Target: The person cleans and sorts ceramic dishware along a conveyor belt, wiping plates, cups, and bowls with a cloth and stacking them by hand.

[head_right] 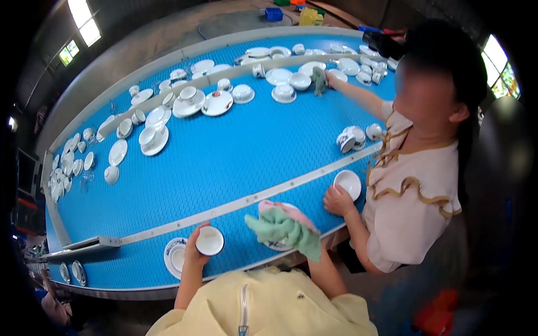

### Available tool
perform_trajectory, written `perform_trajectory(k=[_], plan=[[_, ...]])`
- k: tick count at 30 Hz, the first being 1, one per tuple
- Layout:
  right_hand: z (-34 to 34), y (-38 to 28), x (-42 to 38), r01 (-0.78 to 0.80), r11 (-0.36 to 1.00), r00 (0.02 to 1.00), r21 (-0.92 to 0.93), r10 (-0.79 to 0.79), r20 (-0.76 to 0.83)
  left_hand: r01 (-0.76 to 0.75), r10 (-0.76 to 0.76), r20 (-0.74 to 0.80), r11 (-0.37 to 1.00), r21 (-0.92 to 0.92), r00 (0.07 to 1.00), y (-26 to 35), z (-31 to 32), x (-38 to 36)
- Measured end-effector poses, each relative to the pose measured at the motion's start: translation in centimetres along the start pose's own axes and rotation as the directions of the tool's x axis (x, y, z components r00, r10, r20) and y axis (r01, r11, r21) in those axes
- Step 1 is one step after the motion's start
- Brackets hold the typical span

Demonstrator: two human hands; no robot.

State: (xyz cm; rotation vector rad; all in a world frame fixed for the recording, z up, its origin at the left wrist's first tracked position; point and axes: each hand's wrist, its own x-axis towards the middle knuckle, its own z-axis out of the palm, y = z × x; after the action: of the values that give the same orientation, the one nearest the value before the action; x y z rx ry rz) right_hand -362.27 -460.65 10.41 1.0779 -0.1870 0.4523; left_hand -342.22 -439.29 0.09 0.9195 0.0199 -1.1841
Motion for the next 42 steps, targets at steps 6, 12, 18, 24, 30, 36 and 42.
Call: perform_trajectory(k=[6,12,18,24,30,36,42], plan=[[-2.8,-3.0,-3.4,0.088,-0.308,0.703,-0.947,-0.655,0.278,0.184,-0.165,0.198,0.979,-0.084,0.966,-2.9,4.0,1.5],[-1.0,-4.0,-2.9,-0.485,-0.789,0.808,0.377,-0.239,0.539,-0.364,0.219,0.331,0.798,0.481,0.918,-9.0,14.2,4.6],[1.5,-7.7,-8.1,-0.536,-0.835,0.567,-0.126,-0.467,0.679,-0.687,0.631,0.369,0.38,0.619,0.682,-11.9,20.1,5.0],[-1.5,-7.3,-14.0,-0.055,0.122,0.53,-0.991,-0.837,-0.133,-0.895,0.429,0.792,0.105,0.434,0.434,-10.0,25.1,9.5],[6.2,-4.0,-21.5,-0.264,-0.313,0.551,-0.912,-0.825,0.124,-0.414,0.038,0.6,0.758,0.504,0.799,-11.9,24.7,12.5],[7.7,-4.8,-29.9,-0.464,-0.512,0.314,-0.723,-0.858,0.407,-0.648,-0.01,0.652,0.106,0.754,0.758,-16.2,23.6,12.9],[7.2,-7.0,-34.5,-0.728,-0.685,0.419,0.035,-0.404,0.813,-0.574,0.24,0.536,0.128,0.809,0.809,-20.4,22.9,16.7]])
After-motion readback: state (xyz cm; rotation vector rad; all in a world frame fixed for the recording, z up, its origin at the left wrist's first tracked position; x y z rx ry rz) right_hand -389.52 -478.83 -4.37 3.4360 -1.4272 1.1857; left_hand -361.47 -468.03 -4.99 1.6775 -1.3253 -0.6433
